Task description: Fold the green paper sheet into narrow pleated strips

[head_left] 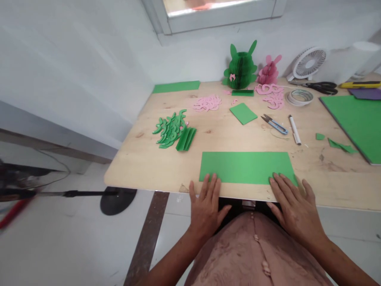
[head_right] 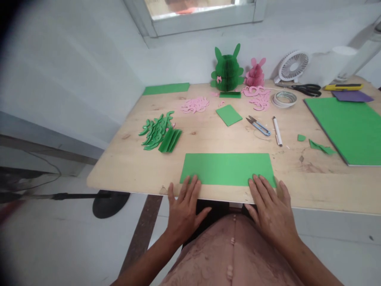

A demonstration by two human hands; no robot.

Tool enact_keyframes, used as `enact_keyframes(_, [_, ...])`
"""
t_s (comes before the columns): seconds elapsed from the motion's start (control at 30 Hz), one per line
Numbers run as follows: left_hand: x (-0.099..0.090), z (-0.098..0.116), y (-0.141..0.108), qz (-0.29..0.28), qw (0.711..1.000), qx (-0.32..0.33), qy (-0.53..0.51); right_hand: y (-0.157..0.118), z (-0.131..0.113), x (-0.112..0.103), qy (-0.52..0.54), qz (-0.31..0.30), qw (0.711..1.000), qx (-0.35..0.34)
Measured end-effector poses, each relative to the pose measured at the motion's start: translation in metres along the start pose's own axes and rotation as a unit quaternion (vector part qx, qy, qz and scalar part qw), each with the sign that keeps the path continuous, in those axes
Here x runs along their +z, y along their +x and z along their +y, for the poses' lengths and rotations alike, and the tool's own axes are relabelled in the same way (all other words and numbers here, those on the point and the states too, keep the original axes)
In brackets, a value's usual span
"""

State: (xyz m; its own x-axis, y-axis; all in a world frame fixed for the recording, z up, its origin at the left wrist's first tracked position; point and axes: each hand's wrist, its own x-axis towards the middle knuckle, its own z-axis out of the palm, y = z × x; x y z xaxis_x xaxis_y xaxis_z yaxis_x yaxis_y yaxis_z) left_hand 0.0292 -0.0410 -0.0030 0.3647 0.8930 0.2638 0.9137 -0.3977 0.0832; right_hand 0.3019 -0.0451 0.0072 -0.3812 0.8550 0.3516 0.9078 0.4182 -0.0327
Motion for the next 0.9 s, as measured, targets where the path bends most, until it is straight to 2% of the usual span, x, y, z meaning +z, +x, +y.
enact_keyframes(0.13, [-0.005, -0.022, -0.011, 0.025, 0.998, -0.05, 0.038, 0.0, -0.001, -0.001, 0.009, -0.002, 1.0, 0.014])
enact_keyframes(0.23, [-0.009, -0.032, -0.016, 0.019, 0.996, -0.057, 0.069, 0.001, -0.002, -0.001, 0.009, -0.006, 1.0, 0.013])
enact_keyframes(0.37, [-0.013, -0.038, -0.019, 0.003, 0.997, -0.04, 0.072, 0.0, -0.001, -0.001, -0.004, -0.002, 1.0, 0.005])
enact_keyframes(0.5, [-0.015, -0.042, -0.02, 0.013, 0.998, -0.017, 0.052, -0.002, 0.001, 0.001, -0.023, -0.001, 1.0, -0.017])
enact_keyframes(0.73, [-0.012, -0.049, -0.02, 0.082, 0.996, 0.033, 0.016, -0.007, 0.007, 0.006, -0.011, 0.023, 0.999, -0.032])
enact_keyframes(0.9, [-0.009, -0.063, -0.018, 0.127, 0.989, 0.07, 0.001, -0.009, 0.005, 0.006, 0.011, 0.053, 0.997, -0.049])
